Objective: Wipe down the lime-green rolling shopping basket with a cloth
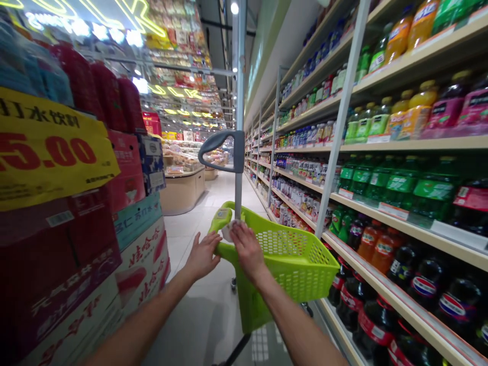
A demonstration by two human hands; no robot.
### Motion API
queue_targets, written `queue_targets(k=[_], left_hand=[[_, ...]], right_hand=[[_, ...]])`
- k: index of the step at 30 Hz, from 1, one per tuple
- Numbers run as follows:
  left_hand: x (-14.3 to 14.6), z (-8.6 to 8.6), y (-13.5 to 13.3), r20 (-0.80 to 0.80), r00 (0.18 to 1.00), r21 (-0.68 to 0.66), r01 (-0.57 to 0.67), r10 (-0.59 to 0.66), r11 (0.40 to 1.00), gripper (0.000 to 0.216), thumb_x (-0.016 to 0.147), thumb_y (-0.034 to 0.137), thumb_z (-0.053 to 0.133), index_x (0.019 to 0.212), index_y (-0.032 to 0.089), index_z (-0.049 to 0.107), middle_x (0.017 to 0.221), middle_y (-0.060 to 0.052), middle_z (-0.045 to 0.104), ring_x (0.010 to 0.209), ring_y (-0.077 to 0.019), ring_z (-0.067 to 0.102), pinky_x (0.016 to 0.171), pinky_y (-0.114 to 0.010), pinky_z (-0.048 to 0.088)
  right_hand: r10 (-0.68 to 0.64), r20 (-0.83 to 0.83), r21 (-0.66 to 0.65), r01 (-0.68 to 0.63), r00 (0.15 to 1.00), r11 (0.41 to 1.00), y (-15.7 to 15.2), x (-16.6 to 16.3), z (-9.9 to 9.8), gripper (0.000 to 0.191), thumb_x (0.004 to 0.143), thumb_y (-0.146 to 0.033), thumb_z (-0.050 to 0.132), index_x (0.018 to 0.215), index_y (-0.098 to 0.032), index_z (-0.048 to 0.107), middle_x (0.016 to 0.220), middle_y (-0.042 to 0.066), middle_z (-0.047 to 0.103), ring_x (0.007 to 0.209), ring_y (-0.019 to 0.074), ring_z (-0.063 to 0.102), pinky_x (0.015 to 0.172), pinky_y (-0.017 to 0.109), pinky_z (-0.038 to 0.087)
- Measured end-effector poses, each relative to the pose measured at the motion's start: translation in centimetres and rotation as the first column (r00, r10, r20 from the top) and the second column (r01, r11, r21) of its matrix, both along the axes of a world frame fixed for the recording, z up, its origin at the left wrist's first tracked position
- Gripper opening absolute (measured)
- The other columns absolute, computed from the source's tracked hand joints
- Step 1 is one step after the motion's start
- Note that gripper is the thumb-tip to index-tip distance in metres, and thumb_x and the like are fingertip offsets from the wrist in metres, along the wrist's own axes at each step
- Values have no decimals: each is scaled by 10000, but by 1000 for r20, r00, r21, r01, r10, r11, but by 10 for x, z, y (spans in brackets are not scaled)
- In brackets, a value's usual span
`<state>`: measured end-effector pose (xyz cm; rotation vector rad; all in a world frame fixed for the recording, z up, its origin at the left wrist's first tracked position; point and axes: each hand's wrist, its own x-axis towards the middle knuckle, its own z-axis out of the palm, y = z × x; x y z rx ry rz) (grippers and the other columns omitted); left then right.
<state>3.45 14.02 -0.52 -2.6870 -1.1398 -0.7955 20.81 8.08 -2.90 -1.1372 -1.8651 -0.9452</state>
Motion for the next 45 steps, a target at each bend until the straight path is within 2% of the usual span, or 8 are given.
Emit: queue_targets(k=[4,9,11,17,25,32,38,45], left_hand=[[0,-1,-5,8,1000,-27,22,-21,999,450,705,182,436,1151,202,490,1244,-59,530,1235,-215,370,1056,-509,127],[-3,-7,-7,13,1000,4,-8,8,1000,455,724,165,439,1176,211,474,1257,-66,516,1248,-217,352,1055,-498,140],[-4,-8,-7,6,1000,6,-25,25,1000,454,732,163,436,1182,212,467,1261,-68,513,1251,-218,348,1052,-498,152],[-6,-6,-9,-19,998,6,-53,53,999,449,745,140,418,1186,218,456,1270,-61,505,1255,-211,346,1045,-501,174],[-9,-9,-19,47,998,14,-48,47,999,413,749,121,420,1145,224,472,1253,-50,518,1249,-203,353,1041,-492,177],[-17,-6,-31,98,995,11,-33,31,999,331,734,123,469,1041,238,520,1158,-29,581,1192,-193,418,1010,-451,204],[-13,1,-52,118,989,-21,-88,90,996,312,712,102,493,999,219,533,1138,-38,590,1167,-208,438,978,-441,223],[1,-3,-94,158,984,1,-86,84,996,323,709,134,514,1025,199,503,1054,-49,600,1083,-222,478,936,-436,283]], right_hand=[[92,292,-129,-56,952,990,13,11,52,459,825,-34,364,1256,-168,447,1290,68,481,1299,188,247,1042,412,303],[-46,81,50,42,996,998,21,22,144,466,835,-19,329,1263,-167,438,1358,64,395,1330,213,135,1073,488,186],[-54,100,52,49,994,997,19,23,153,448,848,-32,317,1255,-168,445,1360,59,393,1328,212,146,1074,489,187],[64,367,-143,-12,928,990,1,19,89,417,831,-38,362,1215,-143,485,1303,77,465,1303,202,236,1046,412,302],[-79,104,86,70,991,994,15,-3,136,430,843,-26,304,1223,-135,475,1320,95,440,1329,210,139,1062,468,251],[38,299,-48,-25,953,999,-13,-3,23,447,816,-35,384,1244,-146,451,1254,71,514,1290,227,267,982,433,401],[-30,338,-69,57,941,996,-25,-5,17,396,829,-78,424,1218,-131,478,1225,77,539,1225,250,380,974,438,413],[-7,42,-36,9,999,999,-45,-5,-19,448,867,-77,334,1281,-228,414,1254,40,516,1290,198,269,996,434,393]])
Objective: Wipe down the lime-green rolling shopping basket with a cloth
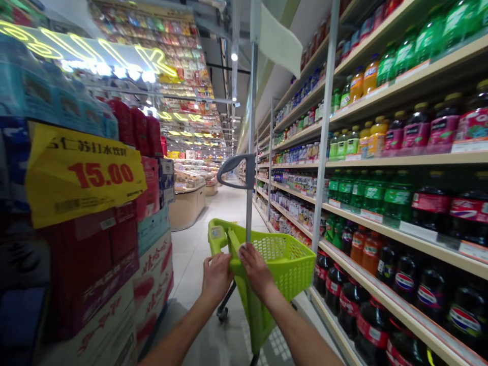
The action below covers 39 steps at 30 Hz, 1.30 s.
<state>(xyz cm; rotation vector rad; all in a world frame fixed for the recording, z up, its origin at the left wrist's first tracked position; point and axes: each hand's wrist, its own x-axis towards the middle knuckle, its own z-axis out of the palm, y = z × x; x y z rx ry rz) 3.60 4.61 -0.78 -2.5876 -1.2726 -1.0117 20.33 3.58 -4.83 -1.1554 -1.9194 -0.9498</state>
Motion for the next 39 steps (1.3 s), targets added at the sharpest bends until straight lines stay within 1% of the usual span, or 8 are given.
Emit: queue_targets(k=[5,11,17,23,29,32,37,39], left_hand=[[3,-8,-20,4,987,22,159,-159,987,537,708,170,535,1221,193,378,1174,-69,554,1143,-218,440,1026,-455,196],[-19,3,-4,-122,972,-14,198,-199,980,458,754,394,544,1169,220,457,1316,-87,452,1252,-261,334,1032,-529,157],[-14,5,-11,-156,980,7,124,-121,992,442,783,455,493,1154,217,475,1274,-92,497,1231,-262,363,1024,-553,150],[-17,9,-6,-257,958,-12,128,-126,992,570,753,457,513,1245,190,407,1365,-100,387,1277,-265,289,1049,-503,161],[-9,4,-8,-288,955,-15,75,-77,997,591,751,390,486,1288,174,366,1415,-88,303,1320,-259,193,1065,-478,149],[-12,6,-11,-316,937,-21,149,-148,989,596,748,353,485,1299,178,344,1412,-76,313,1315,-231,216,1075,-457,141],[-21,5,-10,-212,977,-35,11,-18,999,640,716,229,484,1322,145,297,1419,-105,288,1317,-248,209,1060,-489,163],[-18,2,-14,-192,980,-25,55,-59,998,639,708,213,479,1321,160,305,1417,-85,299,1320,-255,196,1061,-501,153]], right_hand=[[63,-302,-96,-96,951,991,-31,2,-22,488,831,-71,341,1289,-226,409,1304,44,464,1296,182,258,1035,428,331],[-78,-547,-228,-59,834,972,-54,-17,-3,515,683,-9,363,1131,-161,569,1151,111,576,1107,222,500,970,458,386],[-18,-511,-279,-147,859,949,-73,-37,25,534,652,1,368,1098,-192,586,1135,71,593,1105,195,498,989,420,361],[-205,-560,-404,-48,803,914,-85,-7,35,531,625,11,347,1039,-182,618,1051,69,632,1014,196,561,917,380,423],[-42,-436,-356,-129,899,926,-74,-47,45,474,608,19,388,974,-172,622,1054,78,610,1025,180,523,945,362,386],[-90,-392,-347,-56,915,936,-75,-39,43,421,632,12,396,941,-153,630,1029,90,610,1014,190,515,937,371,383],[-250,-433,-328,107,866,939,-79,-6,38,415,648,3,370,903,-171,646,1008,82,619,997,200,534,932,385,388],[-241,-415,-317,109,877,942,-73,-16,38,422,639,10,362,897,-169,643,984,89,622,986,203,537,929,381,392]])
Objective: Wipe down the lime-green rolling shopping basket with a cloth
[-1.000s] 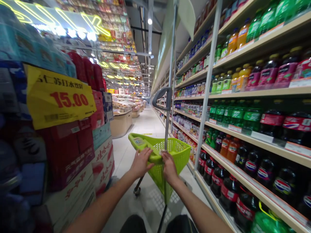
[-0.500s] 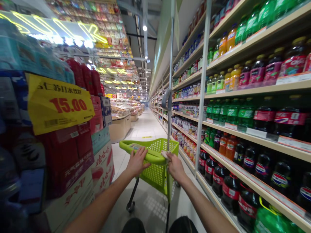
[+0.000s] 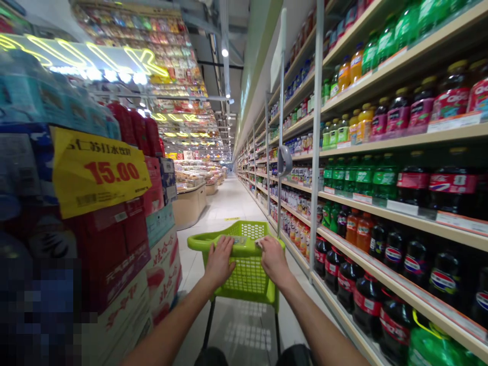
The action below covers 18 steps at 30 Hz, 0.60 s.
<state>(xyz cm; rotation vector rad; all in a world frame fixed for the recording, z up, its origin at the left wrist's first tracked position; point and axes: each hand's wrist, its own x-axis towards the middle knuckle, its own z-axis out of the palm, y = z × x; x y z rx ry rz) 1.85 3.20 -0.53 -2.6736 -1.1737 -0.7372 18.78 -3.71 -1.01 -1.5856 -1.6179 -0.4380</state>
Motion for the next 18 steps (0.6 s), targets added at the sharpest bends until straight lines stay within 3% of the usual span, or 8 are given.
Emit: queue_targets(k=[4,6,9,12,18], left_hand=[[7,-2,-8,-13,992,18,130,-129,991,618,711,206,473,1310,182,324,1404,-71,329,1314,-240,218,1068,-493,150],[2,-2,-6,-14,993,26,117,-116,993,609,707,178,471,1300,191,334,1390,-77,354,1300,-235,252,1063,-495,161],[-10,-1,2,20,998,35,53,-54,998,603,693,131,466,1282,197,357,1345,-81,419,1262,-230,324,1059,-485,179],[-16,-1,6,37,995,33,89,-90,995,601,681,119,463,1272,186,375,1312,-71,459,1227,-211,371,1057,-448,199],[-17,-3,2,41,992,30,116,-117,993,606,660,110,466,1260,158,400,1310,-80,463,1215,-211,384,1040,-428,225]], right_hand=[[101,69,34,-104,992,994,15,-31,0,463,643,9,366,1003,-161,603,1079,103,585,1077,207,482,984,404,340],[111,69,46,-114,991,992,15,-26,-1,469,649,6,364,1017,-172,595,1097,94,579,1091,202,473,986,407,338],[-21,-3,61,21,1000,998,8,8,0,454,649,11,346,971,-169,611,1045,95,600,1041,208,507,945,408,378],[-118,-53,51,120,992,991,5,23,1,449,636,18,342,944,-155,619,1004,105,611,1012,217,526,933,414,388],[186,148,27,-192,971,981,19,-35,4,509,631,28,380,1073,-142,567,1169,96,548,1162,195,420,1010,376,311]])
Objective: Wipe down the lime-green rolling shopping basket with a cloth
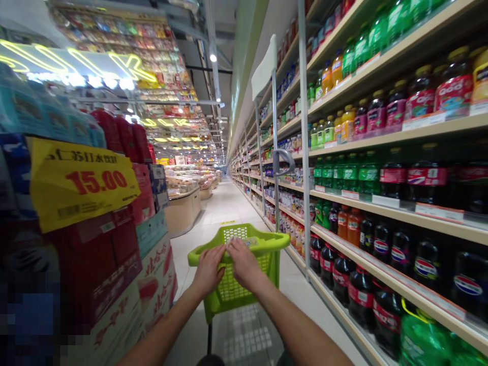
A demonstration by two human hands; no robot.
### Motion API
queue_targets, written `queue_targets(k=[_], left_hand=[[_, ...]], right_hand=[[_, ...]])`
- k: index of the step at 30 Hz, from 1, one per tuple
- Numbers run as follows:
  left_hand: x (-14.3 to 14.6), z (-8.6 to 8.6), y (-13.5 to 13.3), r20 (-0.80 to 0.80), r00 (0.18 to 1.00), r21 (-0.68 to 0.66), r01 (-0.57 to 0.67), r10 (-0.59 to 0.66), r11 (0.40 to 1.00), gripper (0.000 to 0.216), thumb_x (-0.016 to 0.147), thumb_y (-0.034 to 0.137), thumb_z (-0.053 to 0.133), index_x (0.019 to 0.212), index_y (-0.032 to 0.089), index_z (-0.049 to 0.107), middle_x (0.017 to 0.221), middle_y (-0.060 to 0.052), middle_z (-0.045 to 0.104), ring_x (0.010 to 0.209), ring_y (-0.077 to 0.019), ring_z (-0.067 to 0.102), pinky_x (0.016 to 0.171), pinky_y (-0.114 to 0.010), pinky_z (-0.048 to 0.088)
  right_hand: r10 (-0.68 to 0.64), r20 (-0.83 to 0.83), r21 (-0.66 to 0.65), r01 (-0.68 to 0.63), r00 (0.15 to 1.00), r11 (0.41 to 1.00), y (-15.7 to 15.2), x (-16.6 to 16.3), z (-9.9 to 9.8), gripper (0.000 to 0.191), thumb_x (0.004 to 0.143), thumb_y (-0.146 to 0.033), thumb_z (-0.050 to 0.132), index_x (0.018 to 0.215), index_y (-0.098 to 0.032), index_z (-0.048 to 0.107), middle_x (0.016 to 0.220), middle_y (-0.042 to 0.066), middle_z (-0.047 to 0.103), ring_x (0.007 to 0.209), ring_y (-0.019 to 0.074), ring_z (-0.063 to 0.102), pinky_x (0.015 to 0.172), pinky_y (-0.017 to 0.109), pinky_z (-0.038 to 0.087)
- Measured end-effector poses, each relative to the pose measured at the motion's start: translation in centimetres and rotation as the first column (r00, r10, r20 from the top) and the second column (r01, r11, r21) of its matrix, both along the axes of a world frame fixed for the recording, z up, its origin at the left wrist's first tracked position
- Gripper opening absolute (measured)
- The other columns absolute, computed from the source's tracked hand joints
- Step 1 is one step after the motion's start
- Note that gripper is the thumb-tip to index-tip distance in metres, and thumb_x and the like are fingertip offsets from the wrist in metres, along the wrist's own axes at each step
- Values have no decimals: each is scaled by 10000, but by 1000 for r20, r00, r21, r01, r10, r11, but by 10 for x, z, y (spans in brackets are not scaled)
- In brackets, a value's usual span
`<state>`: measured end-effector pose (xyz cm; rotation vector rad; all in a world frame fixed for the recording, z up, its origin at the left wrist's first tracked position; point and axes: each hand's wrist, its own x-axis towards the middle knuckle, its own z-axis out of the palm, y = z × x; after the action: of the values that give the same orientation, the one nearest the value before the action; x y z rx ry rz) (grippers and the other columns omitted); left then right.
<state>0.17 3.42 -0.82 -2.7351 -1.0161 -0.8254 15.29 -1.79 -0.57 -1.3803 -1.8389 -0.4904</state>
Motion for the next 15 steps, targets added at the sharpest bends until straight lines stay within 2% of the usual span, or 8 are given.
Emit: queue_targets(k=[2,5,7,9,10,12,15], left_hand=[[-5,1,0,-1,1000,-8,18,-18,1000,608,656,111,469,1258,162,402,1311,-82,461,1217,-209,384,1040,-426,227],[-6,7,0,62,998,-39,28,-26,999,577,674,151,470,1247,155,407,1331,-94,436,1237,-217,362,1046,-449,217],[2,14,-2,154,988,-68,36,-25,997,597,693,201,473,1276,143,361,1384,-108,355,1277,-227,299,1051,-468,208],[16,21,-5,222,974,-114,69,-42,991,673,687,234,490,1320,135,283,1422,-118,277,1301,-235,250,1052,-462,219],[23,25,-8,217,974,-154,97,-62,983,702,671,228,504,1327,141,270,1413,-120,295,1289,-238,278,1046,-451,241],[36,30,-11,204,976,-211,125,-82,969,702,643,199,523,1311,176,306,1334,-96,429,1207,-240,404,1016,-426,305],[43,33,-14,193,971,-168,174,-140,970,548,663,184,509,1205,208,436,1136,-47,593,1016,-194,548,923,-329,407]], right_hand=[[-20,-54,-16,19,998,1000,1,-2,5,467,651,9,396,1056,-142,575,1157,104,553,1147,201,432,1004,375,312],[-138,-228,-48,131,964,990,1,13,15,382,660,-14,387,951,-131,606,1054,122,594,1041,212,506,952,384,358],[-139,-257,-68,126,956,990,5,17,20,360,685,-37,366,934,-130,608,1004,117,613,971,202,545,899,357,403],[-104,-301,-93,79,948,992,12,9,22,356,753,-103,350,1020,-132,583,1015,112,622,942,196,568,848,330,435],[-91,-345,-109,56,934,992,15,2,21,363,796,-161,340,1088,-132,553,1035,116,621,945,202,574,829,331,443],[-73,-426,-132,18,902,991,19,-9,17,427,854,-296,312,1216,-127,463,1082,136,610,972,229,573,819,357,442],[-61,-364,-128,15,929,992,16,-4,11,506,873,-393,278,1289,-125,383,1178,150,558,1053,240,536,863,377,410]])
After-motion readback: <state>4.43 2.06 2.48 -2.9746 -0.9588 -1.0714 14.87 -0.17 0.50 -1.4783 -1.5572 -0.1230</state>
